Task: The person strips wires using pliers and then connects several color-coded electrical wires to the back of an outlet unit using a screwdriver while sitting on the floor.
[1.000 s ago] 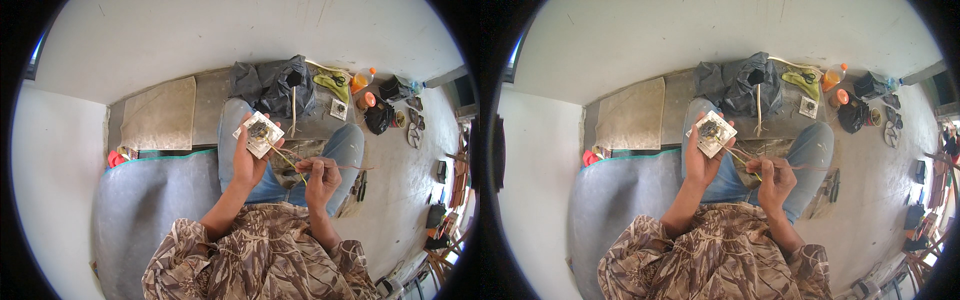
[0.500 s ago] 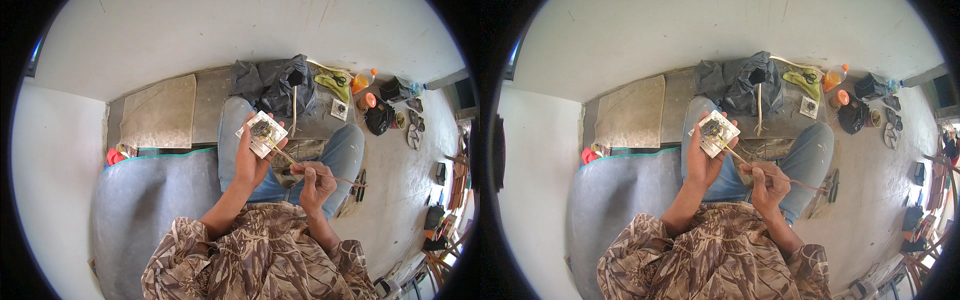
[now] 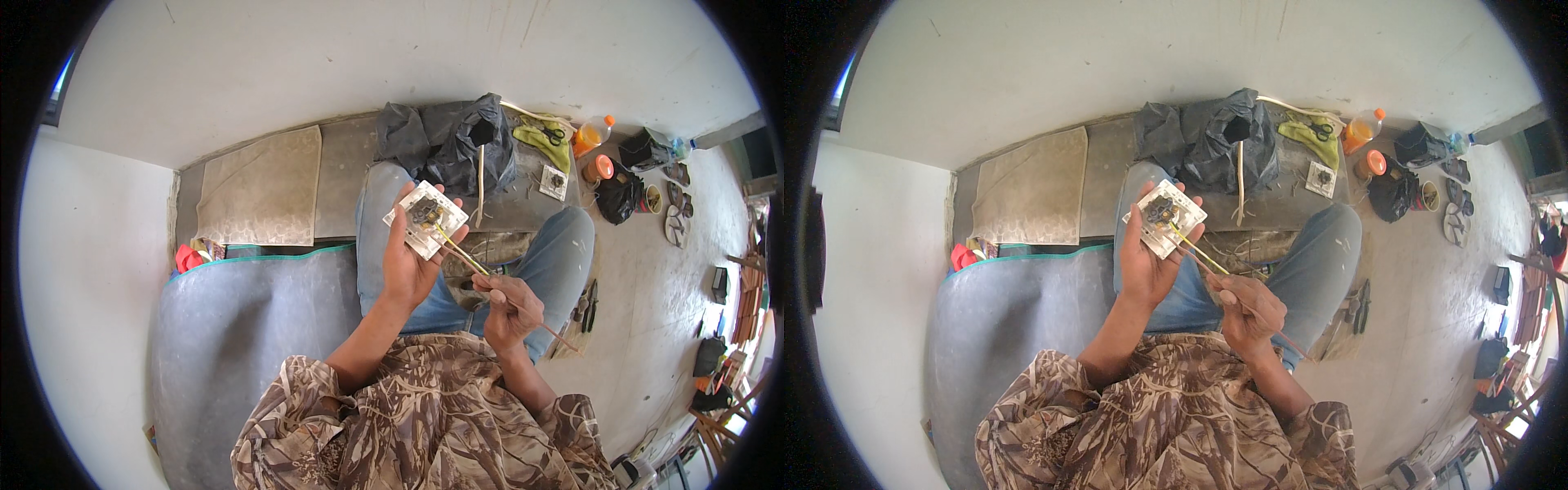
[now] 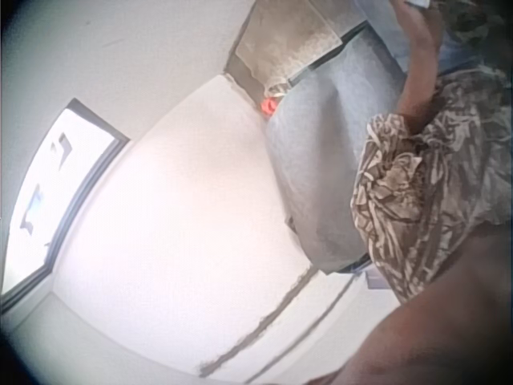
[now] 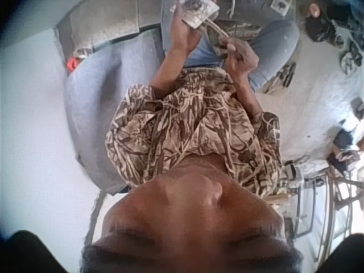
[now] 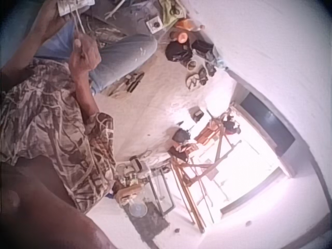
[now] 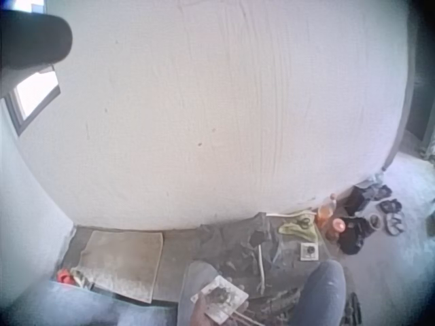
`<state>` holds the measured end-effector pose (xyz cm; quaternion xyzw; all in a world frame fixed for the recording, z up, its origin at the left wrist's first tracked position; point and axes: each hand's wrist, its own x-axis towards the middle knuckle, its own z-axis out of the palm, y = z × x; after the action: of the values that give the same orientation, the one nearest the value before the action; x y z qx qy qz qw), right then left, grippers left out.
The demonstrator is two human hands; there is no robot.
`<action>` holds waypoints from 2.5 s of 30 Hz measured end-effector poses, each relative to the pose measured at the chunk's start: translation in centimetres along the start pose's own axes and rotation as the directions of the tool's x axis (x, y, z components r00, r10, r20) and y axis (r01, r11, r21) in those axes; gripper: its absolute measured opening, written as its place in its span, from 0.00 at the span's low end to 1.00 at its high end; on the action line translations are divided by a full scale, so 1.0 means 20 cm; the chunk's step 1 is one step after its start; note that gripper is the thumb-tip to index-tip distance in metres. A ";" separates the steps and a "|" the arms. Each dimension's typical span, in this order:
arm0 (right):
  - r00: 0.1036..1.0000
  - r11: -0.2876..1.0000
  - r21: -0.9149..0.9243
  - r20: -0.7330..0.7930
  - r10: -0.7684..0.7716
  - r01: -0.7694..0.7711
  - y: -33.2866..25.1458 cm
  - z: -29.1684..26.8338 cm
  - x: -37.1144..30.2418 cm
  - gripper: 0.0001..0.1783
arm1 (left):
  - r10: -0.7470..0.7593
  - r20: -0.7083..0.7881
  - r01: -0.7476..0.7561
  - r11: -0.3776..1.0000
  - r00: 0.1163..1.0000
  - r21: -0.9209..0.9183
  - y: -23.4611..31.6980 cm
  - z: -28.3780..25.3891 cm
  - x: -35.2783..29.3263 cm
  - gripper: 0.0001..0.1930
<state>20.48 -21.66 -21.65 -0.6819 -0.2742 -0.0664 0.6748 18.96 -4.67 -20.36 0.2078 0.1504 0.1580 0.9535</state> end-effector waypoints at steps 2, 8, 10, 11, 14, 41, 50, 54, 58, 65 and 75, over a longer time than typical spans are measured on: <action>1.000 1.000 0.004 -0.006 0.001 -0.001 0.00 0.00 0.00 0.12 | 0.006 -0.014 -0.006 1.000 1.000 -0.015 0.00 0.00 0.00 0.23; 1.000 1.000 0.012 0.009 0.028 -0.028 0.01 0.01 0.00 0.11 | -0.017 0.015 0.017 1.000 1.000 0.008 0.00 0.00 0.00 0.24; 0.999 0.999 0.015 0.005 0.040 -0.040 0.00 0.01 0.00 0.11 | -0.019 0.050 0.019 1.000 0.999 0.009 0.00 0.00 -0.01 0.26; 0.999 0.999 0.011 -0.006 0.037 -0.037 0.00 0.01 0.00 0.11 | -0.017 0.084 0.016 1.000 0.996 0.007 0.00 0.00 0.00 0.28; 1.000 1.000 -0.017 -0.023 0.012 -0.012 0.00 0.01 -0.02 0.10 | 0.006 0.184 -0.029 0.992 0.983 0.126 0.00 -0.02 0.00 0.39; 0.887 0.907 -0.312 0.274 0.371 -0.283 0.08 -0.31 -0.13 0.24 | -0.143 -0.004 0.129 0.877 0.990 0.462 -0.11 -0.13 0.05 0.44; 0.636 0.605 -0.289 -0.587 0.500 -0.742 0.42 -1.24 -0.80 0.13 | -0.267 -0.027 0.237 0.800 0.963 0.552 -0.17 -0.19 0.12 0.43; 0.422 0.251 -0.340 -0.721 0.550 -0.907 0.97 -1.57 -1.37 0.12 | -0.367 -0.024 0.297 0.713 0.930 0.636 -0.25 -0.11 0.15 0.44; 0.497 -0.035 -0.553 -0.773 0.394 -0.833 1.29 -1.45 -1.53 0.15 | -0.465 -0.023 0.360 0.651 0.885 0.668 -0.32 -0.03 0.18 0.45; 0.616 0.249 -0.592 -0.569 0.545 -0.767 1.16 -1.57 -1.33 0.06 | -0.487 0.029 0.380 0.717 0.873 0.584 -0.31 -0.01 0.20 0.45; 0.892 0.905 -0.183 -0.327 0.312 -0.384 -0.06 -1.08 0.19 0.46 | -0.399 0.101 0.301 0.813 0.911 0.499 -0.23 -0.01 0.15 0.45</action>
<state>29.06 -41.43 -17.05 -0.7802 -0.0347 -0.0758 0.6199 22.71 -7.37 -23.31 0.4171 0.1231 -0.0842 0.8965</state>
